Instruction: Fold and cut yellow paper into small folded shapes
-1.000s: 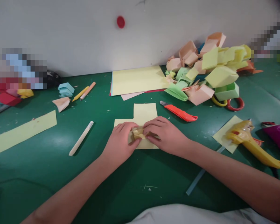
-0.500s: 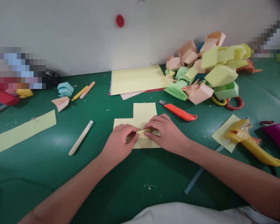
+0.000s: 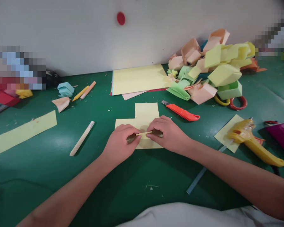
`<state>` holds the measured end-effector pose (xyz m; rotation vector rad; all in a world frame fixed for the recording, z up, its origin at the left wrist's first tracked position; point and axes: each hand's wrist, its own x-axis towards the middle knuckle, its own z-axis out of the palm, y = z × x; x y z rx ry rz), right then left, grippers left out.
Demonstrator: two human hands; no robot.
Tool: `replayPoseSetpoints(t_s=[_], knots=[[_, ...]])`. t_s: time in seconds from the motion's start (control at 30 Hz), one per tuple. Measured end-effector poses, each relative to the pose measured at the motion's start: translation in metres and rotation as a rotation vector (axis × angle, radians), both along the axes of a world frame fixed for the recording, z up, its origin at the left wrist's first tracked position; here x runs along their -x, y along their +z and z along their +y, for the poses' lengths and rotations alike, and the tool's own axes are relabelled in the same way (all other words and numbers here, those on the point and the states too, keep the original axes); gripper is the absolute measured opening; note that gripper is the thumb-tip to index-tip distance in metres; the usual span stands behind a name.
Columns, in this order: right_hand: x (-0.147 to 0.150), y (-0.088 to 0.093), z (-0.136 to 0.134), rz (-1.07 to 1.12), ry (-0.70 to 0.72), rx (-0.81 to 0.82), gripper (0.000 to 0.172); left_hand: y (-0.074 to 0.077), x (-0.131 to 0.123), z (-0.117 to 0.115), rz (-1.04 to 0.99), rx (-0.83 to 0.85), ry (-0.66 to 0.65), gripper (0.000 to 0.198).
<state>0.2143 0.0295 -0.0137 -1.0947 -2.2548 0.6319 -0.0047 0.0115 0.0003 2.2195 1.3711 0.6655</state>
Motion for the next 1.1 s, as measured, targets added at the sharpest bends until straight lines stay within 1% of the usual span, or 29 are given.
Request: replayPoseSetpoints(t_s=[0.07,0.17,0.33,0.43,0.53,0.63,0.8,0.9,1.1], knots=[[0.0,0.0,0.0,0.01,0.005,-0.02,0.005,0.0,0.0,-0.001,0.009,-0.016,0.004,0.014],[0.0,-0.001,-0.001,0.035,0.024,-0.067,0.007,0.0,0.0,-0.001,0.028,-0.067,-0.035,0.015],[-0.002,-0.005,0.001,0.035,0.049,-0.15,0.006,-0.006,0.004,0.005,0.058,-0.155,-0.06,0.015],[-0.003,-0.007,0.003,0.029,0.071,-0.196,0.007,-0.009,0.007,0.007,0.094,-0.226,-0.103,0.016],[-0.006,-0.008,0.003,-0.012,0.084,-0.263,0.011,-0.01,0.009,0.005,0.149,-0.306,-0.166,0.021],[-0.009,-0.008,0.003,-0.09,0.102,-0.335,0.018,-0.01,0.011,0.003,0.213,-0.37,-0.206,0.023],[-0.012,-0.006,0.002,-0.161,0.124,-0.411,0.022,-0.01,0.015,0.002,0.229,-0.378,-0.199,0.022],[-0.013,-0.004,0.002,-0.209,0.14,-0.435,0.022,-0.01,0.015,0.001,0.245,-0.384,-0.205,0.025],[-0.016,-0.002,0.001,-0.269,0.169,-0.473,0.021,-0.002,0.015,-0.006,0.361,-0.404,-0.263,0.028]])
